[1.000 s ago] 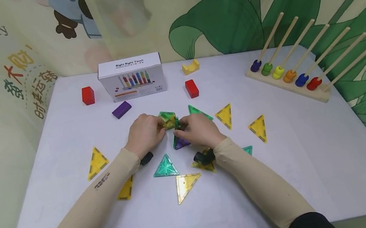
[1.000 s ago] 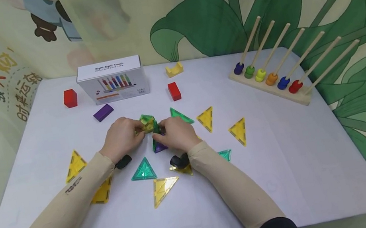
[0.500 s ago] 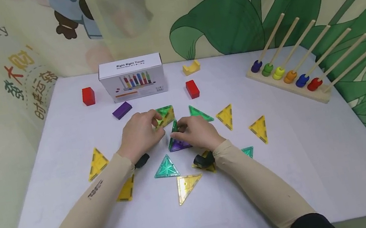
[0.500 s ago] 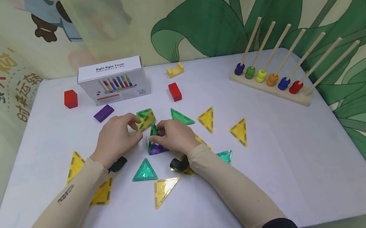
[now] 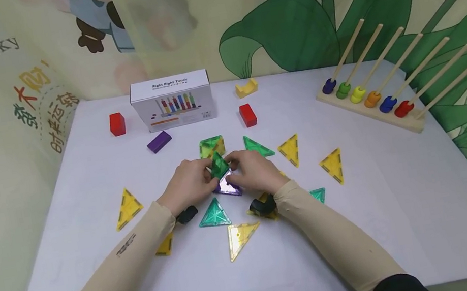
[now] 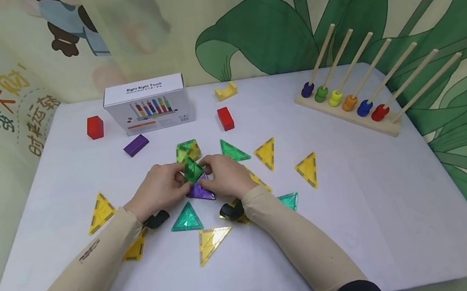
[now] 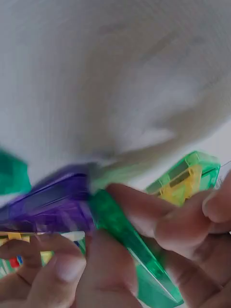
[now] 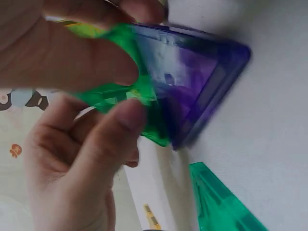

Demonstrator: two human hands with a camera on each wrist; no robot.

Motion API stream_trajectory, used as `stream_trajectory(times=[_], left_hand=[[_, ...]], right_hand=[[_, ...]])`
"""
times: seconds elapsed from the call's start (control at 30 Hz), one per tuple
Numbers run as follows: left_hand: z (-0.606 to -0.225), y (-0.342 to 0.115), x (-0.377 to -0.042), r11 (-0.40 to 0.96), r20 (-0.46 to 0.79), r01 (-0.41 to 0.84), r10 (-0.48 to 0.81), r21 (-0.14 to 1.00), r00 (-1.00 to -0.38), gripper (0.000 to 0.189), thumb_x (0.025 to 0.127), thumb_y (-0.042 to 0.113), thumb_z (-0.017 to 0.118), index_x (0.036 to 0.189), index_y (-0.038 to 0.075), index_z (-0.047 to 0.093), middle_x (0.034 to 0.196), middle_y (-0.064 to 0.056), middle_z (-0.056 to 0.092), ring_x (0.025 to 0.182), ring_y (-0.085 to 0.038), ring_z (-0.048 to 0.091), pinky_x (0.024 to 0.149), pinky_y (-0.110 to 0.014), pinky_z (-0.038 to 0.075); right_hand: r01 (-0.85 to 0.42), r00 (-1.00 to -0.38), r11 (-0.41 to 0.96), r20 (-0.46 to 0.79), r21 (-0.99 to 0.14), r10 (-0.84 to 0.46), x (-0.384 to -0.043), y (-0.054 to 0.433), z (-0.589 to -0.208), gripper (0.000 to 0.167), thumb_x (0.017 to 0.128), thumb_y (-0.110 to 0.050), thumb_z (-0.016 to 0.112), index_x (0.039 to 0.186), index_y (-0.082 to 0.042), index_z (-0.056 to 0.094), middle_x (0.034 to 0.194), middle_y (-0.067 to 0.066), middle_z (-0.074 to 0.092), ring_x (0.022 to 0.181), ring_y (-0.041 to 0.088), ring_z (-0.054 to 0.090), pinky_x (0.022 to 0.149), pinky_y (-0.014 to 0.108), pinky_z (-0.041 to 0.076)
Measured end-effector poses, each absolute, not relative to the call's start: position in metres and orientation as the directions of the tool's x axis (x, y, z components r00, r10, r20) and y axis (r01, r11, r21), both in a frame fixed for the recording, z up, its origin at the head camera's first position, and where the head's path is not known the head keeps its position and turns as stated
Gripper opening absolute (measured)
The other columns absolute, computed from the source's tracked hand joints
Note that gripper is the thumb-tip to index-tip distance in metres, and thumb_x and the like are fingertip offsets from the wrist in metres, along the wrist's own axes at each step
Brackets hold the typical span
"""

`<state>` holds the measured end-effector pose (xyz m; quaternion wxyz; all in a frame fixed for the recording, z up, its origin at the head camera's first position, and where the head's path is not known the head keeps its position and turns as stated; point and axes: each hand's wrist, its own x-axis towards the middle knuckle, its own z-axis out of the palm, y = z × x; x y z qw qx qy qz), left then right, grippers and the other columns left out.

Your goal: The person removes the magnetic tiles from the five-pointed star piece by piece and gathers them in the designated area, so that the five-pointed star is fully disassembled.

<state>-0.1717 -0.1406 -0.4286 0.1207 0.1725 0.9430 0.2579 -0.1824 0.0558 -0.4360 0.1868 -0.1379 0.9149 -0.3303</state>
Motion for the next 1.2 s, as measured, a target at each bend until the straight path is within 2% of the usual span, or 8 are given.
stream_trajectory(times=[0.13,0.3,0.53,0.6,0.8,1.03,1.2], left_hand=[[-0.422,-0.143,-0.168,0.794,-0.097,0.253,0.362,0.553,-0.927,0.015,0.092,0.018,0.074,0.097,0.005,0.067,0.073,-0.002,0.067,0.061,-0.012,0.054,0.058,-0.026,0.044],[-0.420,-0.148,-0.165,0.782,-0.103,0.230,0.350,0.580,-0.931,0.016,0.094,0.019,0.074,0.095,0.007,0.064,0.076,-0.003,0.068,0.062,-0.013,0.053,0.060,-0.027,0.044],[-0.419,-0.170,-0.157,0.798,-0.167,0.173,0.323,0.578,-0.932,0.014,0.093,0.017,0.072,0.098,0.007,0.066,0.075,-0.004,0.062,0.065,-0.016,0.052,0.060,-0.028,0.042],[-0.419,-0.180,-0.155,0.809,-0.184,0.148,0.301,0.569,-0.936,0.013,0.092,0.017,0.072,0.099,0.006,0.066,0.075,-0.004,0.062,0.065,-0.017,0.052,0.060,-0.028,0.042],[-0.420,-0.209,-0.153,0.839,-0.242,0.078,0.242,0.538,-0.940,0.023,0.094,0.021,0.073,0.110,0.004,0.070,0.082,-0.005,0.067,0.068,-0.017,0.054,0.064,-0.028,0.044],[-0.420,-0.230,-0.152,0.882,-0.327,-0.044,0.128,0.470,-0.936,0.035,0.095,0.026,0.068,0.124,0.006,0.067,0.093,-0.010,0.074,0.072,-0.020,0.061,0.061,-0.027,0.048],[-0.416,-0.239,-0.151,0.921,-0.371,-0.075,0.079,0.383,-0.925,0.040,0.095,0.031,0.064,0.128,0.009,0.065,0.098,-0.012,0.076,0.079,-0.022,0.065,0.062,-0.029,0.050]], right_hand=[[-0.090,-0.892,0.726,-0.269,-0.682,-0.364,-0.182,0.056,-0.438,0.037,0.096,-0.025,0.075,0.129,-0.010,0.068,0.104,0.006,0.071,0.088,0.020,0.060,0.075,0.029,0.052],[-0.060,-0.884,0.690,-0.283,-0.722,-0.373,-0.183,0.056,-0.437,0.022,0.097,-0.024,0.074,0.113,-0.009,0.071,0.090,0.006,0.066,0.075,0.018,0.056,0.064,0.025,0.045],[-0.057,-0.874,0.737,-0.324,-0.673,-0.363,-0.181,0.056,-0.438,0.023,0.098,-0.027,0.073,0.116,-0.012,0.072,0.091,0.004,0.066,0.084,0.019,0.058,0.073,0.027,0.047],[-0.052,-0.877,0.744,-0.326,-0.666,-0.353,-0.181,0.056,-0.439,0.024,0.098,-0.026,0.073,0.118,-0.012,0.071,0.090,0.005,0.065,0.082,0.019,0.057,0.071,0.027,0.046],[-0.036,-0.885,0.756,-0.330,-0.654,-0.328,-0.182,0.057,-0.437,0.021,0.097,-0.023,0.073,0.116,-0.015,0.068,0.084,0.006,0.062,0.072,0.018,0.055,0.062,0.028,0.041],[-0.083,-0.885,0.801,-0.325,-0.593,-0.332,-0.180,0.062,-0.436,0.019,0.093,-0.026,0.077,0.107,-0.015,0.070,0.087,0.003,0.062,0.079,0.019,0.056,0.066,0.029,0.042],[-0.081,-0.878,0.803,-0.340,-0.590,-0.338,-0.177,0.064,-0.436,0.019,0.092,-0.028,0.078,0.106,-0.015,0.072,0.089,0.002,0.065,0.082,0.018,0.057,0.069,0.029,0.044]])
